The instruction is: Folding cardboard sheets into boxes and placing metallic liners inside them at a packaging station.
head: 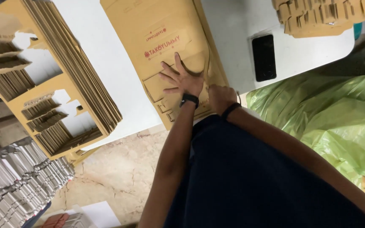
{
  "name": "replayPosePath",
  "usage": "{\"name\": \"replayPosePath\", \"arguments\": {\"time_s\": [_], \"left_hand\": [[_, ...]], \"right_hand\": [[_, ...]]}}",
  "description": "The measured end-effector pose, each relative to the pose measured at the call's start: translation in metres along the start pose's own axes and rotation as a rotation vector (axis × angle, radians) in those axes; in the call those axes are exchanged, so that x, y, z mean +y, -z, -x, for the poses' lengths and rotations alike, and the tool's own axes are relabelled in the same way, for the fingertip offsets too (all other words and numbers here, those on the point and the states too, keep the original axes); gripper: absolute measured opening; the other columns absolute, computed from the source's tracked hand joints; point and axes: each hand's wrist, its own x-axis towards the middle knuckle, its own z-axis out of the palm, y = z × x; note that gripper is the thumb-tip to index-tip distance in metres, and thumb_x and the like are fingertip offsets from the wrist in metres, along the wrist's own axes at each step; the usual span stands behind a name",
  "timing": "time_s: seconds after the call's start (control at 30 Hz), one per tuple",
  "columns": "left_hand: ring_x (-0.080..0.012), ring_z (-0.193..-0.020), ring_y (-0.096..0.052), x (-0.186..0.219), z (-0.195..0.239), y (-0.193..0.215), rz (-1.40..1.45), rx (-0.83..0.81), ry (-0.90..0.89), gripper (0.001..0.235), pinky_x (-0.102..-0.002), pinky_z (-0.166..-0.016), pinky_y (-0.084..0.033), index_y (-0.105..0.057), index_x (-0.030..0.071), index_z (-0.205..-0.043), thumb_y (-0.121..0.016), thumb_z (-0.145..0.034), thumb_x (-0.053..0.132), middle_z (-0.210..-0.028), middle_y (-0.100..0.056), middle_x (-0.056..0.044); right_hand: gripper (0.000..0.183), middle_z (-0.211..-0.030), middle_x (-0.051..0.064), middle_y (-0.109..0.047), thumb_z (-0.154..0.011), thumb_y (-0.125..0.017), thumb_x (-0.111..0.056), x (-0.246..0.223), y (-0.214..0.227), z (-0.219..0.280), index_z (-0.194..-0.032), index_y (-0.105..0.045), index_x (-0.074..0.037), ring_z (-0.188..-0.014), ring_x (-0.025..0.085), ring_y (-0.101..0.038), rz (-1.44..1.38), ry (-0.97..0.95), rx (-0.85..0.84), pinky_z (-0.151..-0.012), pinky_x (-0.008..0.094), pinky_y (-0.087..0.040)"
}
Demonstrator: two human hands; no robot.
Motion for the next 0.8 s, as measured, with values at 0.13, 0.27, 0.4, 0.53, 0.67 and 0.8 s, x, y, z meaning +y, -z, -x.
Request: {"name": "replayPosePath", "arguments": {"time_s": [0.13, 0.27, 0.4, 0.53, 0.67, 0.8], "left_hand": [[-0.0514, -0.156, 0.015, 0.002, 0.011, 0.039, 0.177, -0.140, -0.055, 0.130, -0.088, -0.106, 0.003, -0.010, 0.047, -0.163, -0.094, -0.065, 0.055, -0.173, 0.003, -0.016], [-0.0518, -0.155, 0.016, -0.012, 0.032, 0.046, 0.228, -0.178, -0.189, 0.141, -0.087, -0.106, 0.005, -0.007, 0.049, -0.162, -0.097, -0.055, 0.059, -0.173, 0.006, -0.015], [-0.0455, -0.156, 0.017, 0.008, 0.038, 0.038, -0.184, -0.203, -0.057, 0.137, -0.081, -0.112, 0.005, 0.007, 0.052, -0.161, -0.088, -0.063, 0.068, -0.173, 0.014, -0.012], [-0.0490, -0.152, 0.028, -0.006, 0.027, 0.030, -0.097, -0.356, -0.063, 0.142, -0.087, -0.105, 0.008, 0.011, 0.053, -0.158, -0.090, -0.059, 0.058, -0.170, 0.024, -0.009], [-0.0530, -0.153, 0.018, -0.025, 0.027, 0.019, -0.040, -0.323, -0.214, 0.148, -0.084, -0.107, -0.002, 0.012, 0.053, -0.160, -0.095, -0.058, 0.059, -0.171, 0.020, -0.015], [-0.0581, -0.151, 0.019, -0.017, 0.034, 0.054, -0.168, -0.377, -0.326, 0.162, -0.086, -0.106, -0.005, 0.015, 0.055, -0.159, -0.104, -0.048, 0.051, -0.169, 0.027, -0.018]], "right_hand": [[0.048, -0.110, 0.017, -0.074, -0.103, -0.043, -0.047, 0.035, 0.031, 0.000, -0.123, -0.067, -0.010, -0.102, 0.042, -0.072, -0.141, -0.025, -0.104, -0.084, 0.050, -0.058], [0.053, -0.106, 0.020, -0.072, -0.091, -0.051, -0.048, 0.050, 0.045, 0.017, -0.135, -0.050, -0.017, -0.107, 0.044, -0.068, -0.525, -0.105, -0.121, -0.091, 0.056, -0.055], [0.032, -0.091, 0.029, -0.071, -0.099, -0.047, -0.029, 0.021, 0.048, 0.029, -0.119, -0.035, -0.007, -0.093, 0.052, -0.071, -0.351, 0.027, -0.009, -0.085, 0.061, -0.055], [0.030, -0.094, 0.031, -0.070, -0.100, -0.048, -0.026, 0.021, 0.033, 0.021, -0.119, -0.035, -0.007, -0.094, 0.054, -0.070, -0.418, 0.036, 0.026, -0.084, 0.063, -0.054], [0.056, -0.114, 0.019, -0.070, -0.088, -0.069, -0.044, 0.052, -0.003, 0.002, -0.127, -0.055, -0.007, -0.109, 0.041, -0.067, -1.109, -0.280, -0.197, -0.094, 0.051, -0.055], [0.067, -0.122, 0.020, -0.065, -0.086, -0.076, -0.041, 0.052, 0.006, -0.004, -0.135, -0.059, 0.002, -0.107, 0.038, -0.063, -1.597, -0.313, -0.475, -0.089, 0.054, -0.055]]}}
